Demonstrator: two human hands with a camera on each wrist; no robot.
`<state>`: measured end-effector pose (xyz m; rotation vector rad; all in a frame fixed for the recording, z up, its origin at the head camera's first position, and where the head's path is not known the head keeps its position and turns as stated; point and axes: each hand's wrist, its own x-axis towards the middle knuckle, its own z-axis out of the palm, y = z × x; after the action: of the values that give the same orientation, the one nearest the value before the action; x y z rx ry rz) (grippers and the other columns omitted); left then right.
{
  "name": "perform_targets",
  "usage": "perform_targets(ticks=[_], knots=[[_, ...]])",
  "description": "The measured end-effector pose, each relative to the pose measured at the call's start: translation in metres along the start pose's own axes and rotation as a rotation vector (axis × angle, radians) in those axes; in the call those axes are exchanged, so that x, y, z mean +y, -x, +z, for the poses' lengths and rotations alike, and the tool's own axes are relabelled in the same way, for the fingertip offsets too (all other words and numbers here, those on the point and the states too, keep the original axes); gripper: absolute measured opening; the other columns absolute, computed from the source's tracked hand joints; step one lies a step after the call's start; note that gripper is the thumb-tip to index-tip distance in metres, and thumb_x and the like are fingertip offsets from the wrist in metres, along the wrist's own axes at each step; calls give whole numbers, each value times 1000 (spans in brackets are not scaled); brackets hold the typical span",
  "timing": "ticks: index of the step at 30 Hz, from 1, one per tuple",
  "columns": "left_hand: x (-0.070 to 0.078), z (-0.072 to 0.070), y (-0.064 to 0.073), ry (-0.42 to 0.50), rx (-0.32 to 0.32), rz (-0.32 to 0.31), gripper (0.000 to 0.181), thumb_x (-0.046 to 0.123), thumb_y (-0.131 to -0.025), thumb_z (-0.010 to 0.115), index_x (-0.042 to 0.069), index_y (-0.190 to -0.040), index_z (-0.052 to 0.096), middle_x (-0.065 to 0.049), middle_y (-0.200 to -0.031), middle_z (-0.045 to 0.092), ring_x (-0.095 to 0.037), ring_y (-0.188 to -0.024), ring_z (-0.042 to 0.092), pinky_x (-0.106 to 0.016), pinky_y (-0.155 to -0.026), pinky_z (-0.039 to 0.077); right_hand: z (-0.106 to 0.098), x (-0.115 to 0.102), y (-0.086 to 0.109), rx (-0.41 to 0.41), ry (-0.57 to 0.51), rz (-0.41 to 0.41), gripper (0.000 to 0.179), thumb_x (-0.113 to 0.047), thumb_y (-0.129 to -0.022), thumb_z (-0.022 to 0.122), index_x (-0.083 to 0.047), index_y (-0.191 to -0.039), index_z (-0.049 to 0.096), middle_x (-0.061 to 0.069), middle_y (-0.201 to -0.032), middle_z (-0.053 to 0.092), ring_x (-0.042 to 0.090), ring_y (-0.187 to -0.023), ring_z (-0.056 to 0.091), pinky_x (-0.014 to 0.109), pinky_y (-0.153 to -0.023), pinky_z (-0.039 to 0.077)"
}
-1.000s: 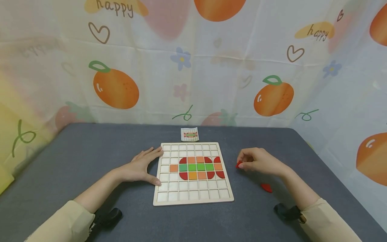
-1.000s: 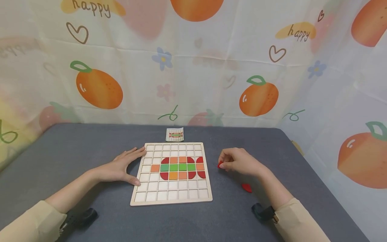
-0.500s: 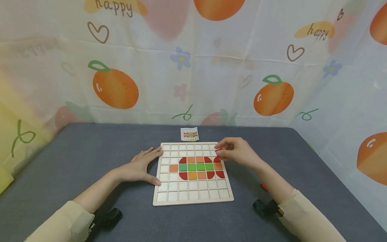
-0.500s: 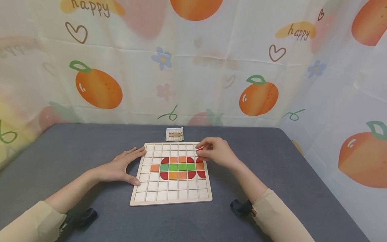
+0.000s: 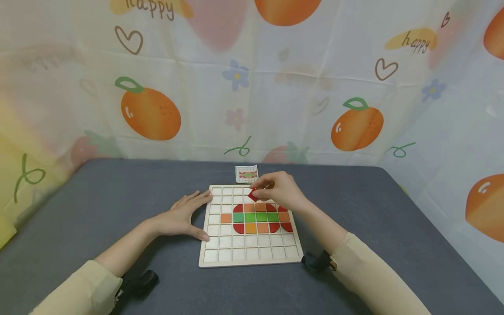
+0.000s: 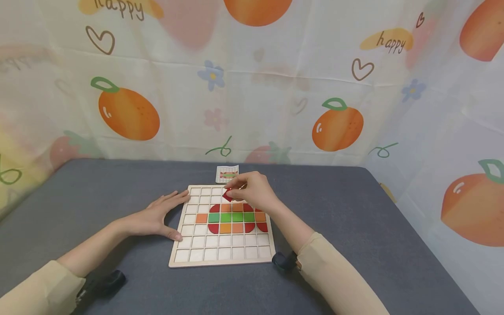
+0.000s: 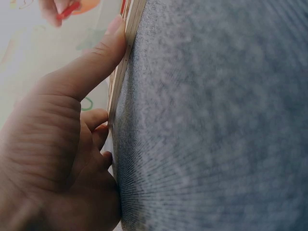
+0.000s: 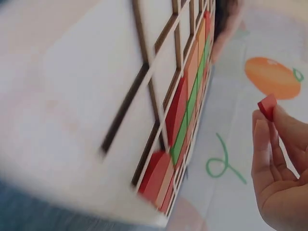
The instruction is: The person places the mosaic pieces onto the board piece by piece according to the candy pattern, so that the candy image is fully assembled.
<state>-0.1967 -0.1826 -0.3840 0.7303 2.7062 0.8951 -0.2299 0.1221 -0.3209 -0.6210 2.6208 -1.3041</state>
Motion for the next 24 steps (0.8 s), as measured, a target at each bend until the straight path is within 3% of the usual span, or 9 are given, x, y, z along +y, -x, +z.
perform_targets(ticks=[8,11,17,24], knots=[[0,0,-2,5,-2,-10,113,52,-69,85,7,-156,28,-15,-167,18,-47,-153,7,-72,-117,5,21,-16,-21,-55,58,-25,23,-13,-90,72,-13,-113,75,5,-107,76,19,-86,73,42,-79,60],[0,0,-2,4,-1,-8,113,52,-69,84,7,-156,28,-15,-167,18,-47,-153,7,-72,-117,5,28,-21,-28,-76,71,-32,24,-12,-90,71,-12,-114,75,4,-110,75,18,-87,72,37,-78,60],[-1,0,-3,2,-3,-14,113,53,-69,85,8,-156,28,-13,-167,18,-46,-154,7,-72,-117,4,43,-23,-39,-121,124,-74,21,-10,-89,71,-9,-109,76,6,-99,76,14,-81,71,23,-69,56],[0,-1,0,6,-7,-7,113,51,-70,85,7,-156,27,-13,-167,16,-46,-153,6,-72,-117,2,56,-23,-44,-214,175,-109,16,-3,-88,70,-6,-103,77,9,-93,77,12,-76,68,19,-66,54]])
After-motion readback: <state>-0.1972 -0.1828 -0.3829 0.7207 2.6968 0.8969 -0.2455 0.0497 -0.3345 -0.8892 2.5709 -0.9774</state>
